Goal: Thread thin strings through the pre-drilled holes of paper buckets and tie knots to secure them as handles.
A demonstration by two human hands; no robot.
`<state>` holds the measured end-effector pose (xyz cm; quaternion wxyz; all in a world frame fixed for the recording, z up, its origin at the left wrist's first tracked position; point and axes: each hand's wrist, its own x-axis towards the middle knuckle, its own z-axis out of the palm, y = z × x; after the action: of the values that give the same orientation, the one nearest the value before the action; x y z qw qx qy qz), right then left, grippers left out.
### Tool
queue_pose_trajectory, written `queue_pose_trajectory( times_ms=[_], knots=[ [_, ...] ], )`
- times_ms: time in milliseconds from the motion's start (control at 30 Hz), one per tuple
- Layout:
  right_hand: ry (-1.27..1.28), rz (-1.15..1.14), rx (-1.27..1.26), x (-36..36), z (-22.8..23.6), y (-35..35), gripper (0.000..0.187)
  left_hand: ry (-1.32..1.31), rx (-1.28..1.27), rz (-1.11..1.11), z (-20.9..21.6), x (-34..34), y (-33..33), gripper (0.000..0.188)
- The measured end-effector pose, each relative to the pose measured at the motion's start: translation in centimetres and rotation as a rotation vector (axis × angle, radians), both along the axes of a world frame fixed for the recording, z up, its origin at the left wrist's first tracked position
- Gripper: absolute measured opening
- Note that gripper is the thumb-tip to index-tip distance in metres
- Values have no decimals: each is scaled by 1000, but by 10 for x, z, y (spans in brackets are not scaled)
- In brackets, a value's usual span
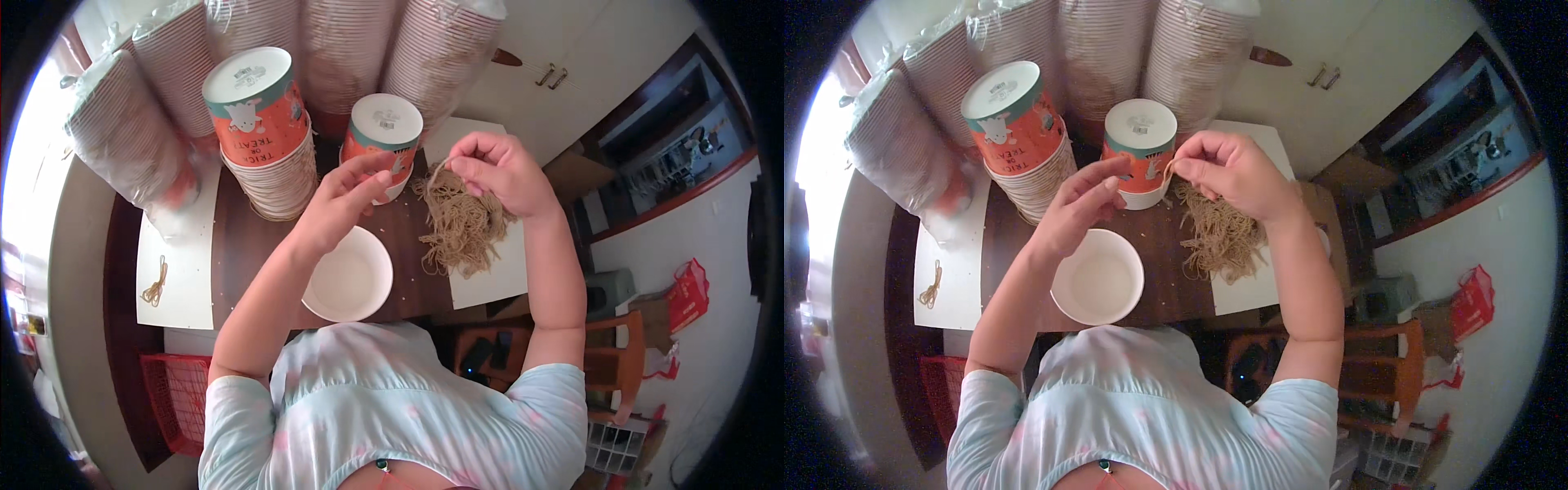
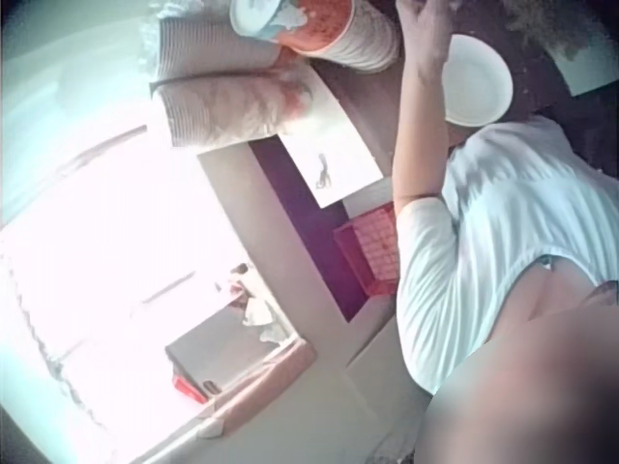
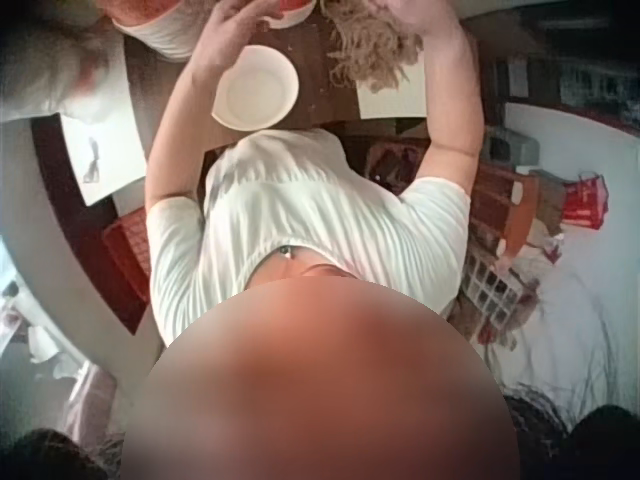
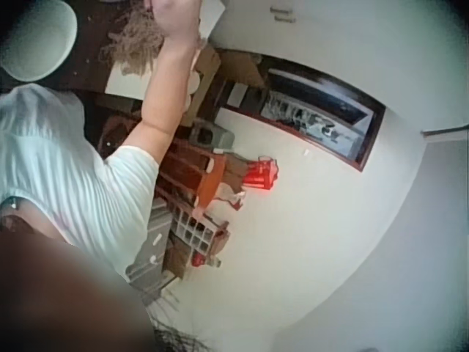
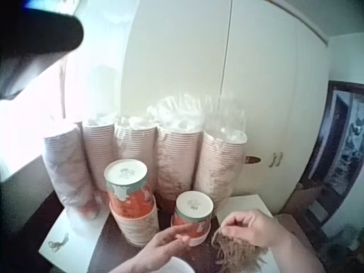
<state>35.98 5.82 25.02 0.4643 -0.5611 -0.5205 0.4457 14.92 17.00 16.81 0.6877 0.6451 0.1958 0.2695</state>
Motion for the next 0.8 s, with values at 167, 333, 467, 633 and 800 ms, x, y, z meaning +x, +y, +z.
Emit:
queue_pose_trajectory(
  times_ms=[167, 333, 467, 633, 800],
  knots=[
    [18, 110, 21, -23, 10, -3, 11, -135, -413, -328, -17, -12, -12, 53],
    [12, 117, 35, -33, -5, -4, 9, -173, -649, -458, -14, -40, -38, 40],
    [17, 110, -49, -39, -21, -13, 8, 24, -560, -288, -8, -62, -51, 27],
    [-780, 45, 71, -50, -44, -32, 57, 433, -79, -368, 11, -78, -56, 22],
    [169, 416, -70, -103, -74, -45, 67, 424, 288, -382, 23, -82, -64, 17]
  ],
)
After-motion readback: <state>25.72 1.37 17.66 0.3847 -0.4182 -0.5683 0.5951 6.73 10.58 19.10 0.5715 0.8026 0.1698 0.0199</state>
